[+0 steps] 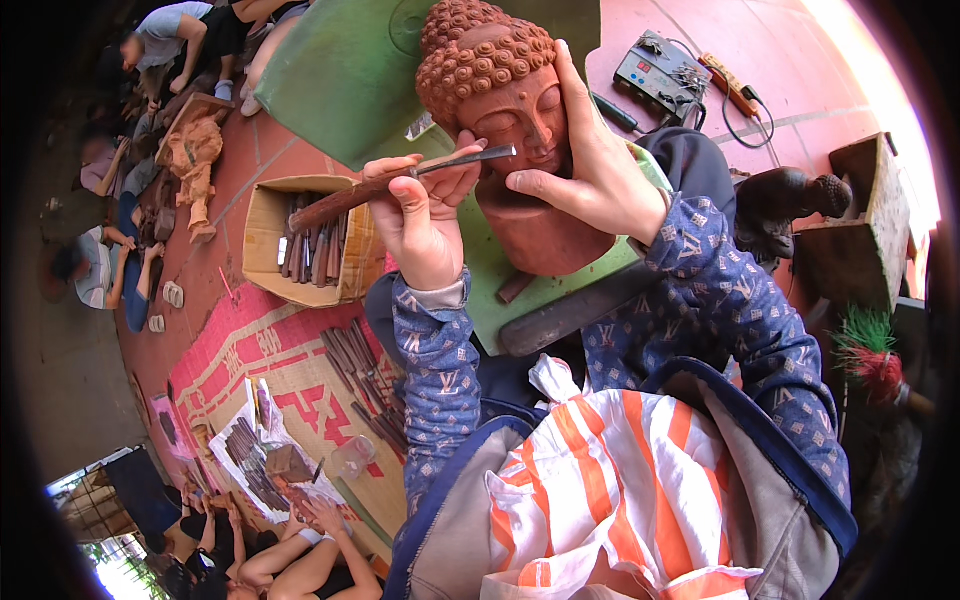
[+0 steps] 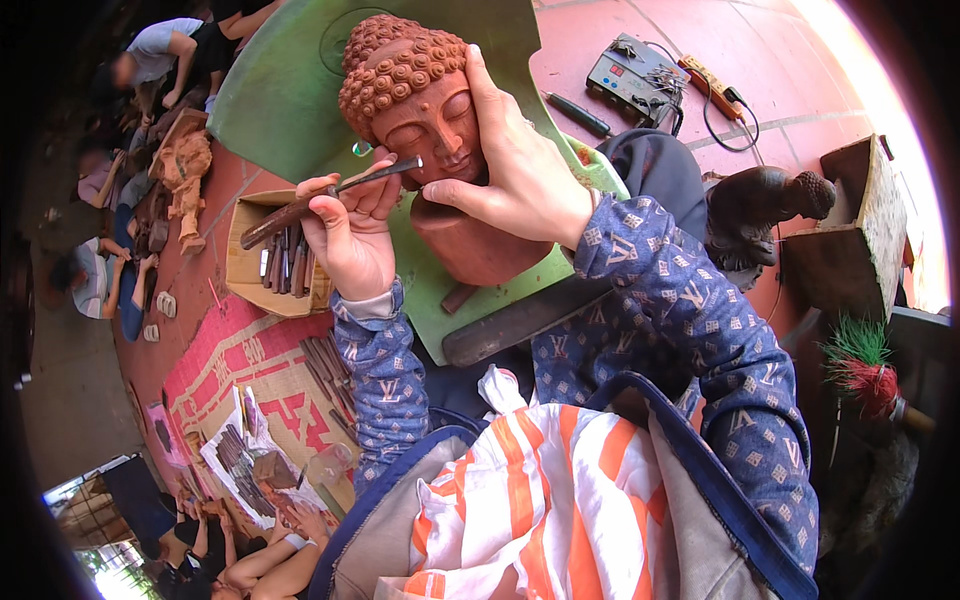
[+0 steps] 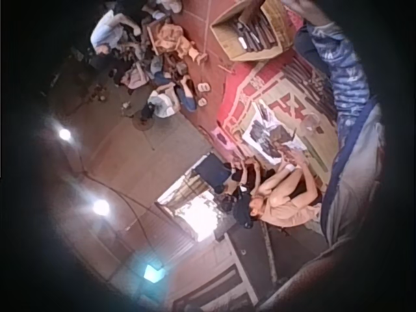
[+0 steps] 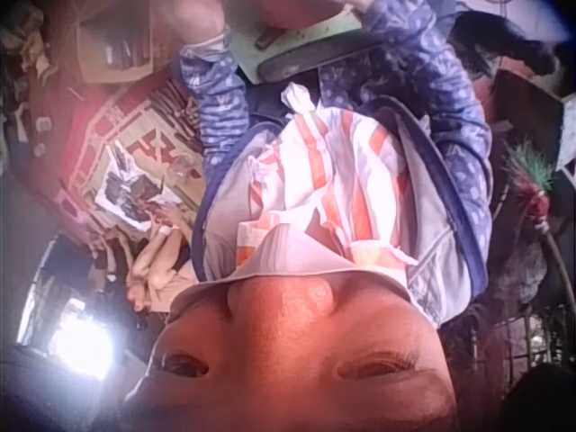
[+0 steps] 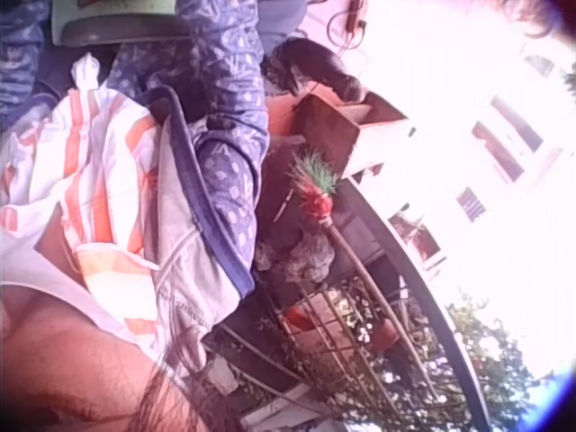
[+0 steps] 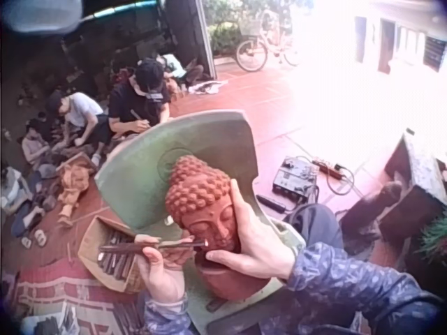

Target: The person carves a wooden Buddha head using a chisel and mallet. They refine the facial features, including the eyes, nose, and mouth, by striking the chisel with the mallet and making precise adjustments.

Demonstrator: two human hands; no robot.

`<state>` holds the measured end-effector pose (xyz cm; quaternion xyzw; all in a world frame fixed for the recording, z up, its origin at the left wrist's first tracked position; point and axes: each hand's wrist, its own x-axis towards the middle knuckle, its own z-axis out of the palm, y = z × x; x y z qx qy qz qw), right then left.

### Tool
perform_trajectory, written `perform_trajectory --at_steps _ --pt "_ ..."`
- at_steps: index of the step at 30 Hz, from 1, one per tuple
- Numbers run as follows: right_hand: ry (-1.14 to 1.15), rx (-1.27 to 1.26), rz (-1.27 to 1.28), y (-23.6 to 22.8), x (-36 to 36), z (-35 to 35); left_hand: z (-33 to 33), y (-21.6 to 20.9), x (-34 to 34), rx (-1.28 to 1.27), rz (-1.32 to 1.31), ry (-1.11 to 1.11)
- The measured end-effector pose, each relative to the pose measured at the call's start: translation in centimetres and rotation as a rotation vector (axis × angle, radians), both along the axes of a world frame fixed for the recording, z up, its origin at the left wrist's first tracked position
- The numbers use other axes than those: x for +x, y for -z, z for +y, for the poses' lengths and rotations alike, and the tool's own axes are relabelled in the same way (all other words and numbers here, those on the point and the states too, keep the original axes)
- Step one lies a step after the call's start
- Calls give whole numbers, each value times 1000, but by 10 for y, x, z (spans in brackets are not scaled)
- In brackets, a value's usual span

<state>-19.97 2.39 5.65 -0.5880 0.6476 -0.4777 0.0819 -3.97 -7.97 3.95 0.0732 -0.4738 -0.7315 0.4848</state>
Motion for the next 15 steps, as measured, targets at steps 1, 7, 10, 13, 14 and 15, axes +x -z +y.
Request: perform_trajectory --at_steps 1,7,10,13,14,15 --pt "-7 35 -31 -4 1 3 -1 1 1 3 11 14" --pt "18 -30 -4 2 1 0 -5 -1 0 -24 -51 -60" --pt "23 -39 1 3 1 -1 -6 -2 -1 -45 -59 -71" --pt "28 -46 5 3 1 -2 -4 -3 -2 -58 -65 -92" --pt "31 -46 6 3 1 -2 -3 -2 -3 -49 -63 -96" --pt "26 -5 -18 1 2 -1 -3 -2 -4 -41 -62 -100"
